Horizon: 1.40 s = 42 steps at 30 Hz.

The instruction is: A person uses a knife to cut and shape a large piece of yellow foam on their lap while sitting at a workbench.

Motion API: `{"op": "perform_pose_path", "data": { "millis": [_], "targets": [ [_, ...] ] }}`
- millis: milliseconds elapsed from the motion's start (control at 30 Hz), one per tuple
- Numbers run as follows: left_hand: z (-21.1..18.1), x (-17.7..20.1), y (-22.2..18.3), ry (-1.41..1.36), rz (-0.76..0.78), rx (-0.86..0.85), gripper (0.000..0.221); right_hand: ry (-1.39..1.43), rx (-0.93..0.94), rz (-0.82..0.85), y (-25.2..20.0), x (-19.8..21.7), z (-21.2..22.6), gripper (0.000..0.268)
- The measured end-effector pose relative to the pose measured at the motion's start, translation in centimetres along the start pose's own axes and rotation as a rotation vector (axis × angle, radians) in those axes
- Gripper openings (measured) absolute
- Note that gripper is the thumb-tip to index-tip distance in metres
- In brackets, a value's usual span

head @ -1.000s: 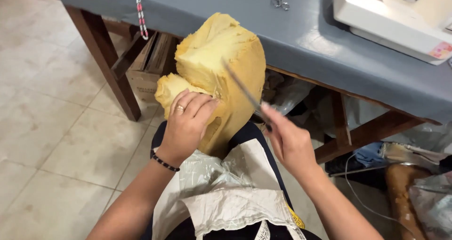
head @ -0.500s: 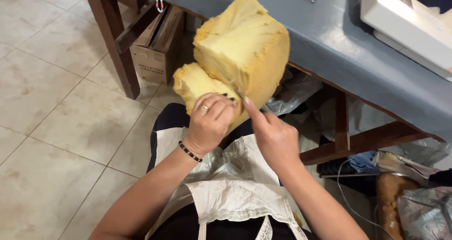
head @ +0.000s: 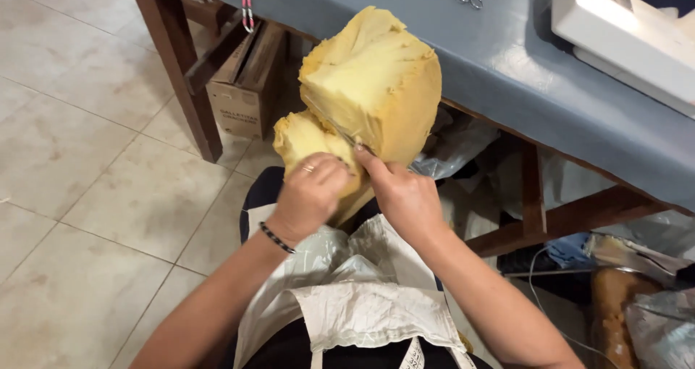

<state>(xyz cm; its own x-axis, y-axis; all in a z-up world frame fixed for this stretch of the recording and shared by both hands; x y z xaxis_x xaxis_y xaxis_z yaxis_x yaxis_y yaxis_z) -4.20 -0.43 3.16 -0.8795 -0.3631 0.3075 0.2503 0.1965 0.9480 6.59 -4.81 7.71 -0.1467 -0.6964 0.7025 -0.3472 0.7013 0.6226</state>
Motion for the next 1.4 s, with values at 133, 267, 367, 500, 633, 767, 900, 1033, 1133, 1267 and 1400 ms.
{"op": "perform_pose_path", "data": {
  "millis": [133,267,367,500,633,767,900,1033,1133,1267,1400],
  "targets": [
    [4.0,-0.6,-2.2,-0.039,0.109,0.058,0.012,0.041,0.011,0.104,-2.8,1.0,-0.6,0.047],
    [2.7,-0.8,-2.8,-0.138,0.139,0.128,0.020,0.021,-0.024,0.209,-5.0,2.5,-0.7,0.048],
    [2.3,-1.5,-2.3,-0.286,0.277,0.245,0.035,0.066,-0.012,0.328,-3.9,2.1,-0.1,0.056],
    [1.3,-1.6,-3.5,-0.128,0.061,0.177,0.008,-0.045,-0.031,0.187,-1.1,1.3,0.6,0.045],
    [1.1,-2.3,-5.5,0.026,0.061,0.083,0.011,-0.082,0.062,0.135,-0.1,0.4,2.3,0.047],
    [3.3,-1.4,-5.0,0.040,0.069,0.118,0.012,-0.159,0.060,0.288,-1.9,5.0,1.7,0.055],
    [0.8,-2.4,-3.3,-0.275,0.324,0.265,0.027,-0.163,0.032,0.400,-2.7,2.9,1.1,0.076],
    [-3.5,-1.6,-2.5,-0.365,0.219,0.169,0.010,-0.140,0.050,0.345,-1.5,-5.2,2.2,0.080],
    [0.6,-1.3,-4.0,-0.178,0.349,0.217,0.022,-0.032,0.071,0.371,0.4,-1.0,2.2,0.072],
    [2.1,0.3,-1.8,-0.173,0.342,0.241,0.048,-0.056,0.028,0.444,-1.6,5.6,0.5,0.069],
    [0.6,0.5,1.0,-0.205,0.490,0.362,0.053,-0.057,-0.011,0.323,-4.3,8.1,-1.1,0.045]
  ]
}}
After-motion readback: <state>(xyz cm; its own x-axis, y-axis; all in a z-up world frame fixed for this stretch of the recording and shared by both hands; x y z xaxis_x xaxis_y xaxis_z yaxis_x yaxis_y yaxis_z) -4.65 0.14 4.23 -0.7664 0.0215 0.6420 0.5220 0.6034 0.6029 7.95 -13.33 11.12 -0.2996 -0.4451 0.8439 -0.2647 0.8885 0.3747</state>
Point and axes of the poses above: each hand's wrist, its own y-axis towards the middle knuckle, its own x-axis out of the back of the hand, z = x × y, the point moved 10 cm from there along y, towards the middle knuckle, and after that the axes turned 2 degrees about x, right-handed, at the moved point
